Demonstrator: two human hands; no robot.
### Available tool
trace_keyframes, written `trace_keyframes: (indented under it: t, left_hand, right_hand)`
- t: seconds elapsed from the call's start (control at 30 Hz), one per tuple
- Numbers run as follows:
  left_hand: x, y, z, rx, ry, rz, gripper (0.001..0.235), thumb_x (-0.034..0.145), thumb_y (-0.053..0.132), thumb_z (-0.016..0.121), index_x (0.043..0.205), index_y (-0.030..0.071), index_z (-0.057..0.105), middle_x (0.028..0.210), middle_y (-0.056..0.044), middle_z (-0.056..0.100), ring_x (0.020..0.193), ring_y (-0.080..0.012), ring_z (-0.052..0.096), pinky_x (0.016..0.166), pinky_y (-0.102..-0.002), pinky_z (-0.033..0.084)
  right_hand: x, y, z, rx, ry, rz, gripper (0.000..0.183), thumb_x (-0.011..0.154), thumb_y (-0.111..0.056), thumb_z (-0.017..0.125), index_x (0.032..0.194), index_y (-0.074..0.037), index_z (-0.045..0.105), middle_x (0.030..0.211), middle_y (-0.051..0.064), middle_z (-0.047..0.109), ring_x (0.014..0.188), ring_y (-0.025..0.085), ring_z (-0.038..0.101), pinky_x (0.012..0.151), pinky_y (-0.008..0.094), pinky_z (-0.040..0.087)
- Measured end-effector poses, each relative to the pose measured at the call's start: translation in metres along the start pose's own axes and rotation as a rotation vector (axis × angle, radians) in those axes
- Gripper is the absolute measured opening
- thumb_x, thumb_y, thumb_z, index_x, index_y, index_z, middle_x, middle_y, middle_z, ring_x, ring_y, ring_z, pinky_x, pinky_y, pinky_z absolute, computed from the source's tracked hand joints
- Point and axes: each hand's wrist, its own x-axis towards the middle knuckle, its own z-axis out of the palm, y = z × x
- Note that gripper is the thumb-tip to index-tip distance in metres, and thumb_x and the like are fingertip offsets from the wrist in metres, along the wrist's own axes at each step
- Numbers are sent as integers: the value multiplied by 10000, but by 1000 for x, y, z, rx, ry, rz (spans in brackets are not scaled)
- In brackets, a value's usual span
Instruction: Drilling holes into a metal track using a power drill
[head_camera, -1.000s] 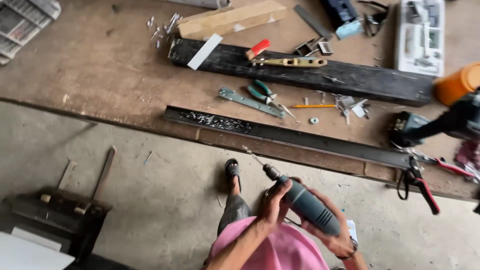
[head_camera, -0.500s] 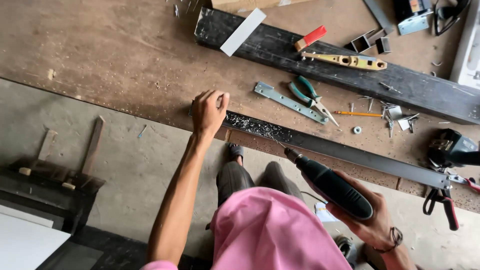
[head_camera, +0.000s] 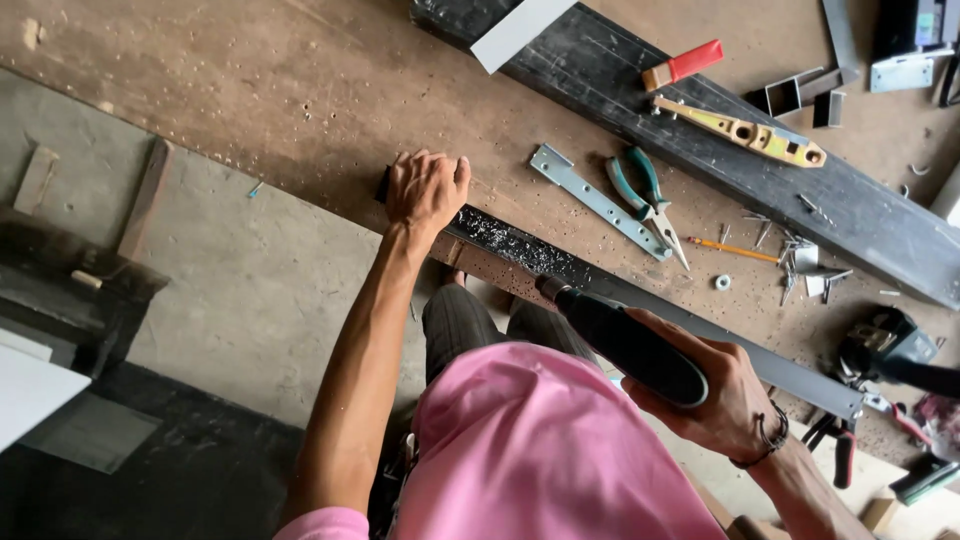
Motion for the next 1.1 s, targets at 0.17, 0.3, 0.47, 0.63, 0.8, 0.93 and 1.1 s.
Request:
trace_keyframes:
  t: [0.17, 0.3, 0.47, 0.63, 0.8, 0.93, 1.1]
  left_hand:
    - [3, -7, 19, 45, 15, -1, 525, 1070, 479, 439, 728, 150, 663, 818, -59, 728, 841, -254, 645, 928, -486, 368]
    - [5, -11, 28, 63, 15, 5, 554, 1083, 487, 397, 700, 170, 642, 734, -34, 694, 758, -239, 606, 892, -460, 355]
    - [3, -11, 28, 107, 99, 43, 527, 1088, 450, 428, 682, 174, 622, 666, -20, 660, 669, -221, 570, 847, -444, 355]
    - [4, -7, 17, 124, 6, 8, 522, 1092, 444, 414, 729, 158, 659, 721, -46, 697, 724, -241, 607, 874, -459, 365]
    - [7, -6, 15, 129, 22, 19, 529, 1096, 424, 415, 711, 157, 660, 710, -49, 705, 708, -243, 621, 871, -468, 378]
    - [7, -7, 17, 133, -2, 9, 535, 1099, 435, 400, 735, 150, 670, 734, -57, 712, 742, -251, 634, 901, -479, 372]
    - [8, -20, 46, 99, 182, 47, 498, 1082, 449, 455, 679, 196, 600, 658, 1, 640, 694, -217, 569, 912, -463, 330]
  right_hand:
    - [22, 1, -16, -50, -120, -56, 709, 738, -341, 796, 1402, -174, 613, 1147, 71, 810, 740, 108, 822, 651, 314, 619]
    - [36, -17, -24, -81, -153, -129, 723, 729, -339, 787, 1408, -183, 598, 1313, 100, 735, 945, 207, 820, 713, 335, 634]
    - [54, -28, -30, -381, -212, -201, 693, 772, -390, 689, 1447, -289, 566, 830, -31, 756, 515, 286, 710, 412, 472, 513]
    - [67, -25, -32, -467, -252, -275, 666, 785, -382, 661, 1439, -290, 580, 736, 12, 693, 499, 329, 674, 406, 514, 493]
    - [74, -25, -25, -573, -236, -310, 629, 809, -405, 634, 1432, -329, 581, 636, 25, 603, 441, 356, 619, 357, 546, 447]
    - [72, -17, -21, -574, -235, -311, 648, 792, -398, 641, 1434, -335, 582, 640, 13, 588, 450, 339, 623, 341, 539, 431]
    - [63, 7, -13, -556, -228, -288, 663, 794, -402, 636, 1451, -352, 555, 702, -25, 627, 495, 288, 654, 358, 520, 479]
